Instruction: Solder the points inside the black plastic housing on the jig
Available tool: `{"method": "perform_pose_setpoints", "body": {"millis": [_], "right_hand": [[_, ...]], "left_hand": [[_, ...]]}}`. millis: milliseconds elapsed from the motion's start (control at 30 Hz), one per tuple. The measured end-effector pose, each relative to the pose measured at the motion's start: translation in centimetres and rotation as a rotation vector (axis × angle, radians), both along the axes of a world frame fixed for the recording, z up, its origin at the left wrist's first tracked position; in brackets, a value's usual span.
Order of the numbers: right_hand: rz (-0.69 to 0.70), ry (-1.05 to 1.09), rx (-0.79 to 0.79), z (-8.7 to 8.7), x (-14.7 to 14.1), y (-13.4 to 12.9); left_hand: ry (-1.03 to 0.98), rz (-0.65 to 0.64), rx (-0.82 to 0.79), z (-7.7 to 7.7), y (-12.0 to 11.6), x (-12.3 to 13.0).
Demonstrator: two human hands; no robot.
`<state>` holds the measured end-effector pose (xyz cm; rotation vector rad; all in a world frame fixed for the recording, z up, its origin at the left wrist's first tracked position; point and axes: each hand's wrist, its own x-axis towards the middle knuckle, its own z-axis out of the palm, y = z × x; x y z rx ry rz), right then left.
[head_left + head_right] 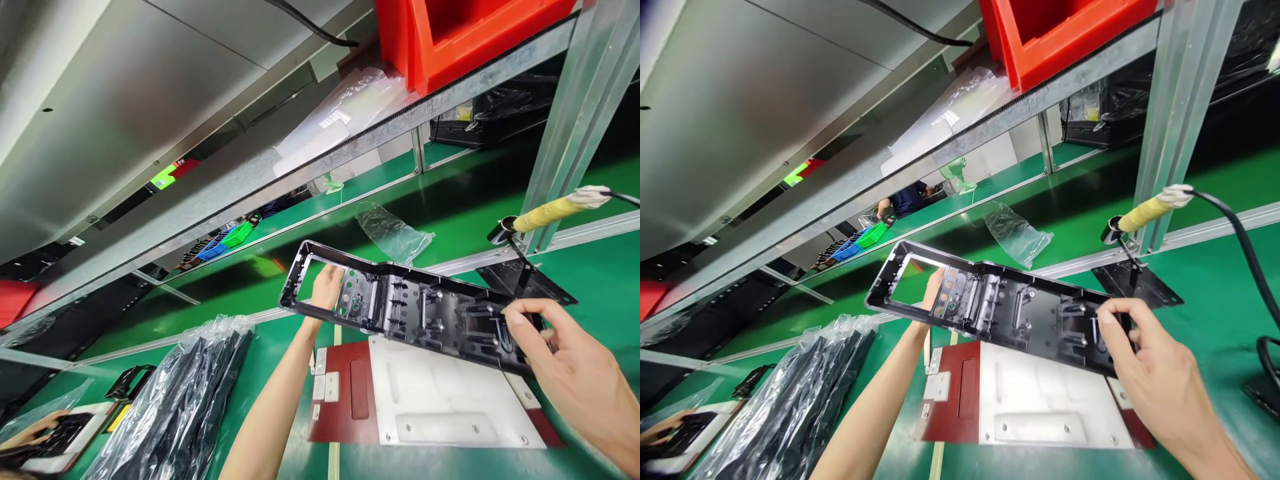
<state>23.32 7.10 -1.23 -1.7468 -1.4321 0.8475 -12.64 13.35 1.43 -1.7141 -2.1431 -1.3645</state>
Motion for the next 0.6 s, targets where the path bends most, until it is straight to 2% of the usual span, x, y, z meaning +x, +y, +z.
{"method": "perform_pose_setpoints", "body": {"millis": [67,133,233,300,367,433,600], "right_hand": [[0.044,-0.019,-0.016,0.0,-0.1,0.3],[0.075,-0.043,-0.026,0.0,-0.5,0.9],[0.093,-0.048,-0.032,0.4,-1.8,2.9],[0.107,-0.035,-0.044,1.0,-3.3,5.2],[0.121,-0.018,-0.065,1.8,-5.2,8.2],[0.136,-0.019,-0.077,2.4,-7.5,11.7],[0.157,-0.070,-0.100,2.5,-13.4,19.7]], "left_hand": [[0.000,-0.062,-0.081,-0.2,-4.6,-1.6],[0.000,-0.054,-0.105,-0.9,-9.4,-2.6],[0.040,0.017,-0.067,-3.1,-15.9,-3.3],[0.093,0.055,-0.024,-4.7,-19.0,-3.6],[0.149,0.069,0.026,-6.1,-20.9,-4.0],[0.251,0.080,0.103,-7.0,-21.8,-4.4],[0.369,0.076,0.153,-7.4,-21.5,-5.3]]}}
